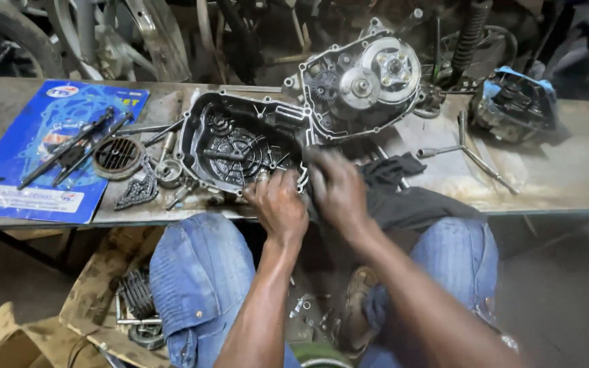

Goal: The person scrapes the inside of a disassembled motorcycle engine casing with a metal tool to remove grime, then wipes the interior surfaces with a dark cloth. The person handles the casing and tools directly on a workbench.

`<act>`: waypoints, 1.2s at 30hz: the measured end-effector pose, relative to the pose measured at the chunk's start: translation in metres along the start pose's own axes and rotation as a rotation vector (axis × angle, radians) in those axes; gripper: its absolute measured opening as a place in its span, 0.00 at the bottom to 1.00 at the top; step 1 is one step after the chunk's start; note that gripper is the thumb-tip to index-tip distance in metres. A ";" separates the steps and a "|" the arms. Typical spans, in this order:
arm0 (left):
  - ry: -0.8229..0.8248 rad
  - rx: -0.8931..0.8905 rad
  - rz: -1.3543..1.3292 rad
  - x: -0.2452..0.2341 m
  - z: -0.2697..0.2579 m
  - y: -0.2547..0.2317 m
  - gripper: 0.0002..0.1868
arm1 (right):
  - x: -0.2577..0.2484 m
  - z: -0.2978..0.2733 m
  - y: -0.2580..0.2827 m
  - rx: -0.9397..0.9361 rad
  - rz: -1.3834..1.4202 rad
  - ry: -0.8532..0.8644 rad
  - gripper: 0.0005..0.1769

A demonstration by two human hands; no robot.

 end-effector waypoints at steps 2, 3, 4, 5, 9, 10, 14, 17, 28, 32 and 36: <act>-0.029 -0.001 0.024 -0.011 0.011 -0.003 0.11 | 0.003 -0.021 0.007 0.000 0.007 0.019 0.12; -0.061 0.002 0.049 -0.019 0.013 -0.005 0.08 | 0.004 -0.034 0.012 -0.002 0.015 0.034 0.12; -0.066 0.003 0.048 -0.016 0.011 -0.005 0.08 | 0.003 -0.039 0.011 -0.006 0.015 0.031 0.12; -0.080 0.011 0.055 -0.015 0.009 -0.005 0.05 | 0.004 -0.045 0.008 0.033 0.020 0.064 0.13; -0.106 0.044 0.035 -0.008 0.006 0.001 0.06 | -0.003 -0.039 -0.003 0.110 0.189 0.109 0.13; -0.107 0.044 0.039 -0.013 0.006 0.000 0.06 | -0.008 -0.027 -0.006 0.109 0.193 0.111 0.13; -0.060 0.002 0.028 -0.013 0.007 0.002 0.16 | -0.023 0.019 -0.009 0.062 0.144 -0.039 0.12; -0.005 0.020 0.014 -0.008 0.006 -0.001 0.18 | -0.008 0.005 -0.007 0.011 0.004 -0.001 0.14; -0.120 0.057 0.046 -0.013 0.002 -0.003 0.04 | 0.000 -0.057 -0.027 0.089 0.040 0.172 0.15; -0.118 0.028 0.049 -0.016 0.000 -0.001 0.12 | -0.019 -0.020 -0.027 -0.014 0.113 -0.028 0.17; -0.128 0.055 0.050 -0.018 0.006 -0.006 0.07 | 0.004 -0.018 -0.019 -0.062 -0.106 0.011 0.24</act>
Point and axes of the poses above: each hand's wrist, its own z-axis towards the middle knuckle, its own x-axis out of the palm, y = z × x, the point moved 8 cm from there along z, towards the middle knuckle, and after that the axes turned 15 degrees about z, right-handed, at the moved point
